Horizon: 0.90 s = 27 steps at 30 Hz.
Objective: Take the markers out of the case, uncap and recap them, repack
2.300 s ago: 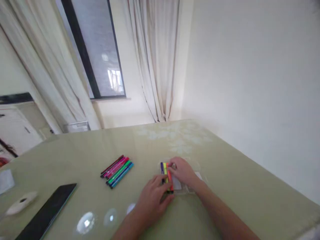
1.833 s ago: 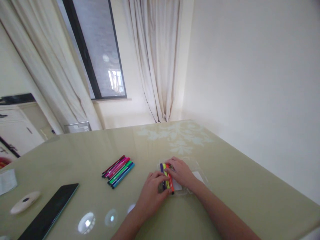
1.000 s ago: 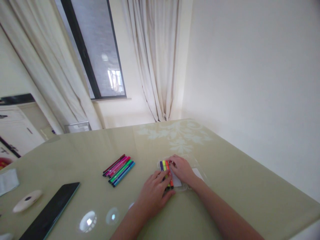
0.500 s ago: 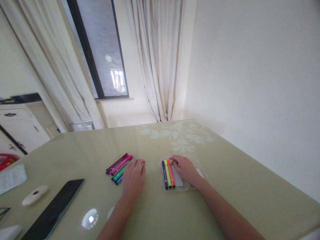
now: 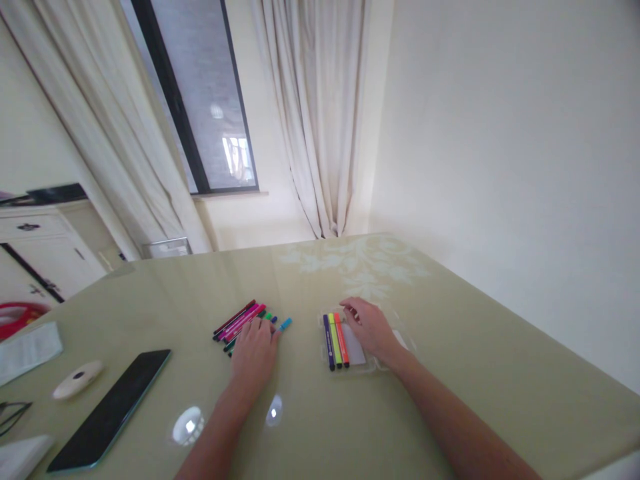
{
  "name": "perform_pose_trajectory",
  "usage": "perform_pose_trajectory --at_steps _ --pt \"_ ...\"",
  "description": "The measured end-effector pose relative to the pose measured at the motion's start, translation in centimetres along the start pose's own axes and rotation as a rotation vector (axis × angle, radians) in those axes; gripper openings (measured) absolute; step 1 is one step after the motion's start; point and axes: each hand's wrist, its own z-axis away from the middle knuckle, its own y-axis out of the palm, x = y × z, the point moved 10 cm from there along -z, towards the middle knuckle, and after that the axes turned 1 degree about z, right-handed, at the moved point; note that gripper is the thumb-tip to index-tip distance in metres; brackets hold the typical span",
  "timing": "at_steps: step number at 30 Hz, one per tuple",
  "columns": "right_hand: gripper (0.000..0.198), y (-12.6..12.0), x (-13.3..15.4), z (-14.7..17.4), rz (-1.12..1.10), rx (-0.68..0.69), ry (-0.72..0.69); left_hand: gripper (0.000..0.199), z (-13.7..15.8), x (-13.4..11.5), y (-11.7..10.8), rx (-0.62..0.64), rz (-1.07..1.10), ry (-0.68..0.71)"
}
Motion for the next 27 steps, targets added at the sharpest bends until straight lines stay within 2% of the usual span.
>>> perform_pose_trajectory --at_steps 3,6,8,9,11,15,19,21,25,27 --pt "0.020 0.1 0.9 0.1 -0.221 -0.010 0.026 0.023 0.4 -2.3 0.2 0.028 0.301 -0.002" --pt "0.027 2.2 2.2 0.4 -0.575 0.125 0.046 0.028 1.2 -5.5 0.6 0.093 0.690 -0.013" --pt "0.032 3.2 2.8 0.5 -0.763 0.184 0.069 0.028 1.7 -7.6 0.5 0.117 0.841 0.036" --pt "0.034 3.3 2.6 0.5 -0.827 0.171 0.092 0.028 2.0 -8.3 0.3 0.118 0.875 0.064" --pt "0.038 2.5 1.5 0.2 -0.917 0.076 0.159 0.029 2.3 -8.9 0.2 0.110 0.884 0.100" --pt "0.043 0.4 -1.3 -0.1 -1.028 -0.116 0.287 0.034 2.3 -8.1 0.4 0.098 0.855 0.085" --pt "0.040 -0.1 -1.5 -0.1 -1.019 -0.126 0.297 0.036 2.5 -8.2 0.8 0.139 0.891 0.048" --pt "0.042 -0.1 -1.1 -0.2 -1.006 -0.105 0.275 0.037 2.7 -8.6 0.7 0.150 0.864 0.074" --pt "0.045 -0.9 -1.8 -0.5 -0.956 -0.119 0.250 0.032 3.5 -10.8 0.2 0.129 0.672 0.309" --pt "0.044 -1.3 -3.1 -0.7 -0.877 -0.112 0.259 0.037 4.3 -12.2 0.5 0.140 0.569 0.452"
